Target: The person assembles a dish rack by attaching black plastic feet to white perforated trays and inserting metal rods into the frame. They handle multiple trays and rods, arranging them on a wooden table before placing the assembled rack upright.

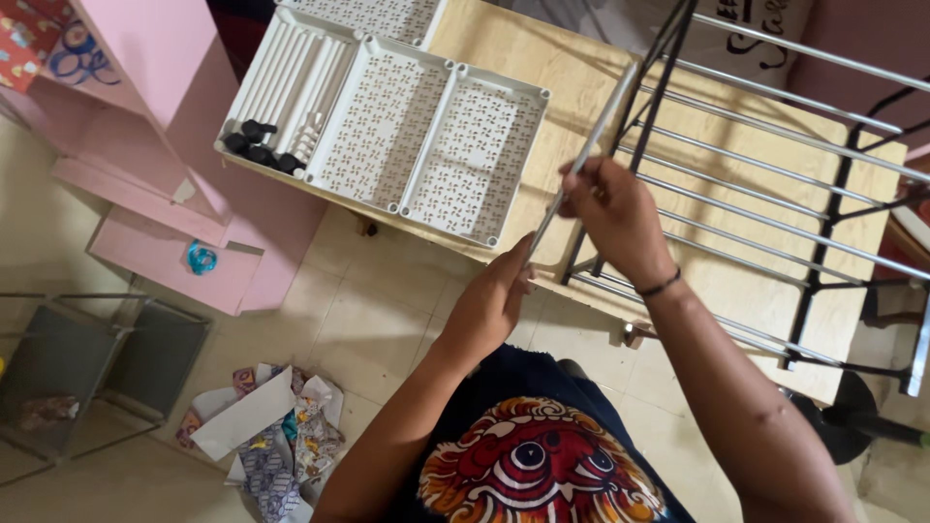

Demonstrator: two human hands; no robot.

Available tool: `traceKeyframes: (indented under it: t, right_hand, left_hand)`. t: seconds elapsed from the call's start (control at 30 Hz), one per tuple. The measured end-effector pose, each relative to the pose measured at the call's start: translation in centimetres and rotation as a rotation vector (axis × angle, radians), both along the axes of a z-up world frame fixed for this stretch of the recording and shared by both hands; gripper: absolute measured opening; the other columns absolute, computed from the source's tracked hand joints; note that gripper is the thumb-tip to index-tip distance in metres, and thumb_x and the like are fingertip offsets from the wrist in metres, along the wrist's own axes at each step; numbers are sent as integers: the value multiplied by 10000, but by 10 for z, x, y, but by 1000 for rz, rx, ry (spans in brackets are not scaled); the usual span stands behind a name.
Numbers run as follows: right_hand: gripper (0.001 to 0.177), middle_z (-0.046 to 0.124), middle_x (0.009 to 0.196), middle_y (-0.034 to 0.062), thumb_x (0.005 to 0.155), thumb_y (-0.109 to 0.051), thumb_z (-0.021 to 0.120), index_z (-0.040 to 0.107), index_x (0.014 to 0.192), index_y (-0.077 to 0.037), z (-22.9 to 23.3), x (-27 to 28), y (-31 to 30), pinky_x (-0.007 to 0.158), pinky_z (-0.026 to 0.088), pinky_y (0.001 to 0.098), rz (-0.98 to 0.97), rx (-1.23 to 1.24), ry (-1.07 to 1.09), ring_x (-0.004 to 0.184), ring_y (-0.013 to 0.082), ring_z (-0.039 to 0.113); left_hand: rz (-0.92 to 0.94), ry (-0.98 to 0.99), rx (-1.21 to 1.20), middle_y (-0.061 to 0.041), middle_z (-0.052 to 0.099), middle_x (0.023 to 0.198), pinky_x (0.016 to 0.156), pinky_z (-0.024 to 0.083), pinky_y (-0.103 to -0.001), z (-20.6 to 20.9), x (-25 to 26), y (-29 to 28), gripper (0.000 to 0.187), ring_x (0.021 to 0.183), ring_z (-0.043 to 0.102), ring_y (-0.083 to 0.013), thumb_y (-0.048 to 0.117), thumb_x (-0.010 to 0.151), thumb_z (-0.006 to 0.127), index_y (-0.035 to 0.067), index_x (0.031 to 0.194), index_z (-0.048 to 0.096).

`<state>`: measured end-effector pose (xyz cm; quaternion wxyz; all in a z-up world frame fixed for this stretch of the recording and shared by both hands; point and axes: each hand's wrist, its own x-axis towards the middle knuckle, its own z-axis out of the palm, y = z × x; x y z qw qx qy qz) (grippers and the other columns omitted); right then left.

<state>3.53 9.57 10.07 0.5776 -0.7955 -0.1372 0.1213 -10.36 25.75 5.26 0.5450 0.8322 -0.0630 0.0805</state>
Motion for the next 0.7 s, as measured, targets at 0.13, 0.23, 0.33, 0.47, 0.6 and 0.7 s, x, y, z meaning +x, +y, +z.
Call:
traceKeyframes:
  t: [0.13, 0.23, 0.33, 0.47, 0.6, 0.7]
  right_hand:
    - [259, 682, 959, 40, 1061, -165, 596, 624, 1215, 41, 4, 49, 24, 764, 654, 259, -12, 58, -67, 853, 126, 744]
    - [253, 697, 958, 36, 1071, -163, 589, 630, 1221, 36, 3, 86, 40, 769, 658, 257, -11, 69, -58, 855, 126, 762]
    - [258, 699, 942, 44, 1076, -141, 595, 621, 1261, 37, -5, 117, 57, 757, 656, 268, 35, 99, -30, 839, 140, 748]
    - [291, 700, 896, 52, 1048, -135, 613, 552, 1281, 28, -23, 152, 76, 709, 675, 268, 16, 52, -25, 804, 159, 778]
    - [290, 711, 918, 64, 1042, -142, 630, 540, 1258, 30, -45, 188, 89, 675, 664, 266, 48, 42, -20, 797, 174, 789]
    - [268, 731, 931, 73, 1050, -157, 631, 556, 1232, 24, -66, 212, 97, 649, 645, 258, 63, -22, 0, 798, 166, 793]
  left_hand:
    - [99, 122, -25, -158, 747, 1105, 807, 577, -369, -14, -9, 20, 399, 919, 740, -258, 130, 1078, 508, 2, 1456, 509]
    - [184, 197, -106, -154, 759, 1131, 813, 584, -355, -24, -13, 31, 371, 956, 758, -238, 155, 1068, 495, -2, 1400, 544]
    - [332, 260, -121, -135, 802, 1033, 741, 579, -353, -34, -1, 36, 312, 899, 775, -228, 202, 1047, 542, 17, 1295, 582]
    - [490, 154, -60, -144, 750, 988, 703, 586, -356, -46, 28, 39, 230, 849, 742, -254, 208, 1018, 634, 14, 1142, 620]
    - [615, 85, 107, -123, 695, 884, 624, 545, -379, -55, 60, 47, 142, 712, 681, -267, 163, 937, 703, 43, 1013, 694]
    - [672, 97, 163, -91, 686, 863, 616, 539, -390, -69, 79, 56, 92, 683, 671, -259, 145, 918, 727, 64, 960, 711]
